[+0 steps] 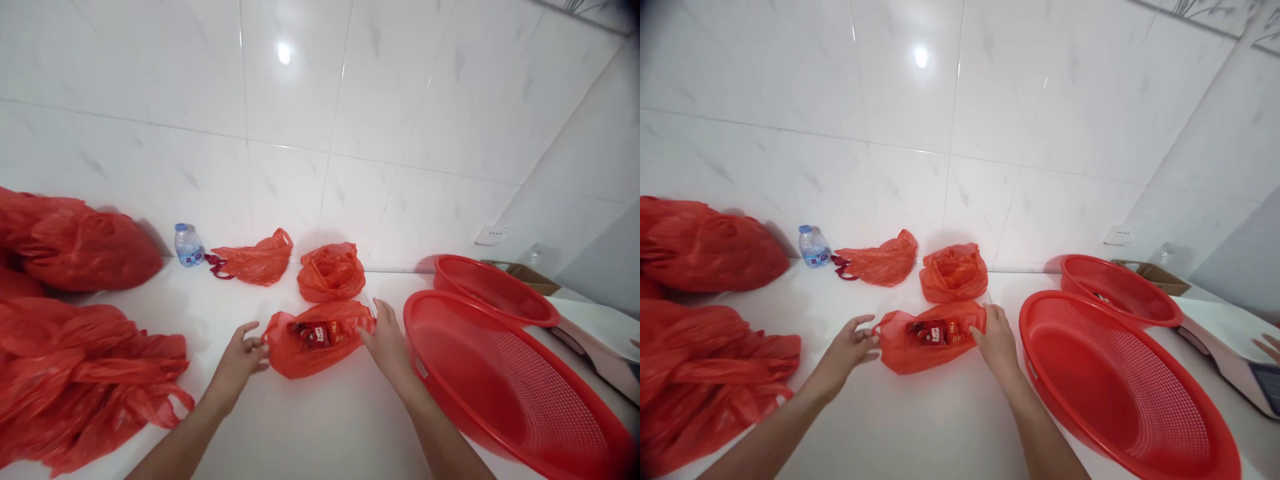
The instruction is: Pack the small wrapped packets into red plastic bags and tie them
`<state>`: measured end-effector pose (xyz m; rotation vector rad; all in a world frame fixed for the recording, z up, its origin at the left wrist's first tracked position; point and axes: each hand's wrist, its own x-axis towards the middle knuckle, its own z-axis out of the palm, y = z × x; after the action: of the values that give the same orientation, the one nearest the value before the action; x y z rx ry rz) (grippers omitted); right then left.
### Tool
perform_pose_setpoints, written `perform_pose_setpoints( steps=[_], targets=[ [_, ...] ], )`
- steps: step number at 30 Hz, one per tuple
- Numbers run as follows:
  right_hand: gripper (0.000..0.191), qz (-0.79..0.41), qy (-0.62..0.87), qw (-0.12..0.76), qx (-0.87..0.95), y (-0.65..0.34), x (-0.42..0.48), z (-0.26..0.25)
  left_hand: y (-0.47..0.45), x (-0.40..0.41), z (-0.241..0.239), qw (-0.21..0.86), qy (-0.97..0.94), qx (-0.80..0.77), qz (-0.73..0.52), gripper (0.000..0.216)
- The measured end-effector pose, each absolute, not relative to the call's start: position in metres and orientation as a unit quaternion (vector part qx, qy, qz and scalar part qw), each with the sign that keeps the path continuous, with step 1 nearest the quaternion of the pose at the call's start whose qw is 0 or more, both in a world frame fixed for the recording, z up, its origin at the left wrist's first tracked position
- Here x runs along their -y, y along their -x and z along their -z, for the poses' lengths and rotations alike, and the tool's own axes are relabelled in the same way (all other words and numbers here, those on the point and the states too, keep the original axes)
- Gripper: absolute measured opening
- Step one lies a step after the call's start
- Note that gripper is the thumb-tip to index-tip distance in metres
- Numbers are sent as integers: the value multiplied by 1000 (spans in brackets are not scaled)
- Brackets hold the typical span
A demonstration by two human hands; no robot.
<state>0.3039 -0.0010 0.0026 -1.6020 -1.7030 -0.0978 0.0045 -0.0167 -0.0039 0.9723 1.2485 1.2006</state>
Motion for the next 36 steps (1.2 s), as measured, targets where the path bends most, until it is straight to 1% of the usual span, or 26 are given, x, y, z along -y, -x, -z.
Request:
perform_pose_setpoints(
  steps=[2,3,4,5,8,10,11,15,20,21,23,26,28,30,33,35,36],
  targets=[
    [19,-49,660,353,661,-302,-8,-9,-2,-3,-20,522,-440,-508,-525,54],
    [19,-96,668,346,652,-302,-10,-16,-1,-13,-36,506,-455,-497,-539,48],
    [23,-143,664,360,639,-303,-11,-24,-2,-21,-53,489,-470,-482,-555,43],
    [26,-190,650,396,620,-305,-10,-35,-3,-27,-71,467,-488,-467,-571,38],
    [23,-302,559,564,528,-316,0,-73,-9,-38,-125,379,-531,-411,-637,28],
    [23,-328,515,641,465,-324,9,-93,-12,-40,-153,324,-537,-374,-683,24],
    [23,-331,509,658,446,-327,13,-100,-13,-41,-162,306,-539,-363,-696,23],
    [21,-323,533,644,443,-329,21,-110,-15,-47,-175,301,-557,-351,-690,22],
    [20,-334,491,650,474,-319,27,-104,-12,-40,-166,308,-581,-373,-654,20],
    [20,-341,481,644,488,-319,28,-100,-9,-36,-163,308,-582,-383,-648,22],
    [21,-349,473,622,517,-322,28,-86,1,-26,-151,309,-585,-397,-636,33],
    [38,-354,470,601,541,-329,20,-53,24,-15,-115,304,-578,-405,-639,58],
    [49,-362,476,586,547,-331,13,-30,39,-12,-79,291,-561,-409,-658,70],
    [57,-376,485,558,559,-325,8,-14,49,-9,-39,302,-542,-428,-657,80],
    [76,-411,438,532,597,-300,4,-11,43,-4,7,374,-516,-483,-601,95],
    [87,-446,376,534,612,-275,3,-18,30,0,18,439,-512,-469,-570,103],
    [90,-460,352,538,612,-263,3,-22,22,2,17,468,-513,-451,-560,101]
  ],
)
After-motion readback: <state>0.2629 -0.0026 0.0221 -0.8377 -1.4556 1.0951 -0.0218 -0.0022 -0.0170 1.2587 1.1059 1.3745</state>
